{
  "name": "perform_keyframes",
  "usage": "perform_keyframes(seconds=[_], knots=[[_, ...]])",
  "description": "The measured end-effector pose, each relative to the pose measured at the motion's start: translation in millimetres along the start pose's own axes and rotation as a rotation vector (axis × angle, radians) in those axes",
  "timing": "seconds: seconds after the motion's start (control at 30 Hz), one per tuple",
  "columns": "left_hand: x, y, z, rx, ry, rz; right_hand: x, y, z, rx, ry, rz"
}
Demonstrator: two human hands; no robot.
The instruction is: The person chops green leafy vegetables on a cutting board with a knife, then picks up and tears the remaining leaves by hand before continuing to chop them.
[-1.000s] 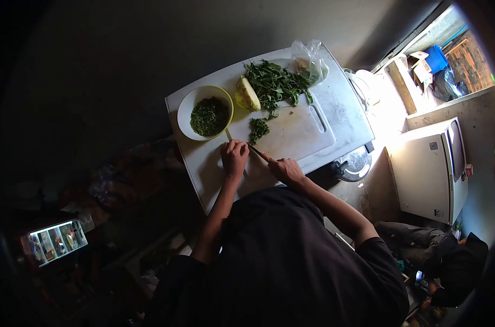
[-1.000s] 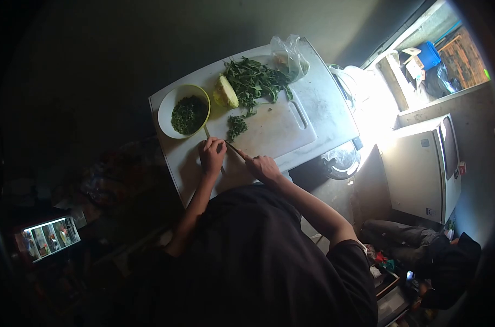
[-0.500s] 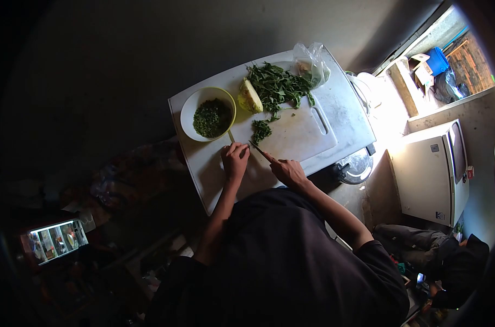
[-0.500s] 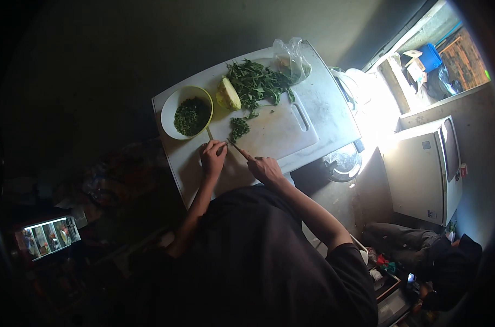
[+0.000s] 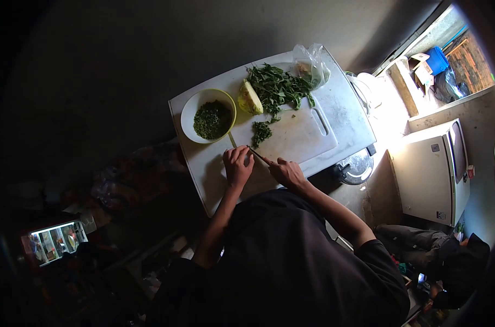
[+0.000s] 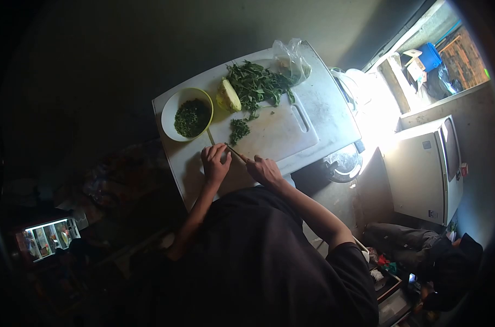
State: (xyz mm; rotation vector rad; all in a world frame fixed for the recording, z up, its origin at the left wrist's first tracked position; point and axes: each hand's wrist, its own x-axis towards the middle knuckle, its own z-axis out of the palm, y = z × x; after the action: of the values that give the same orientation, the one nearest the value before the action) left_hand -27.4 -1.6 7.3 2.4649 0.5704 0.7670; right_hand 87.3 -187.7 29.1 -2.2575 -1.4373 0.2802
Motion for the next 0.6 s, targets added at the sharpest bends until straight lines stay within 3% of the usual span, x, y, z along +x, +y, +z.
perform_keyframes(seconds=[0.07,0.6], knots=[[4.2,4.3,1.0,0.114,0.01,0.108,1.8,1.2,-3.4,-0.012,-0.022,0.013],[43.3,5.3,28.8,0.07,-0.055,0.129,25.1,28.5,-14.8,-0.103,0.075,0.061]])
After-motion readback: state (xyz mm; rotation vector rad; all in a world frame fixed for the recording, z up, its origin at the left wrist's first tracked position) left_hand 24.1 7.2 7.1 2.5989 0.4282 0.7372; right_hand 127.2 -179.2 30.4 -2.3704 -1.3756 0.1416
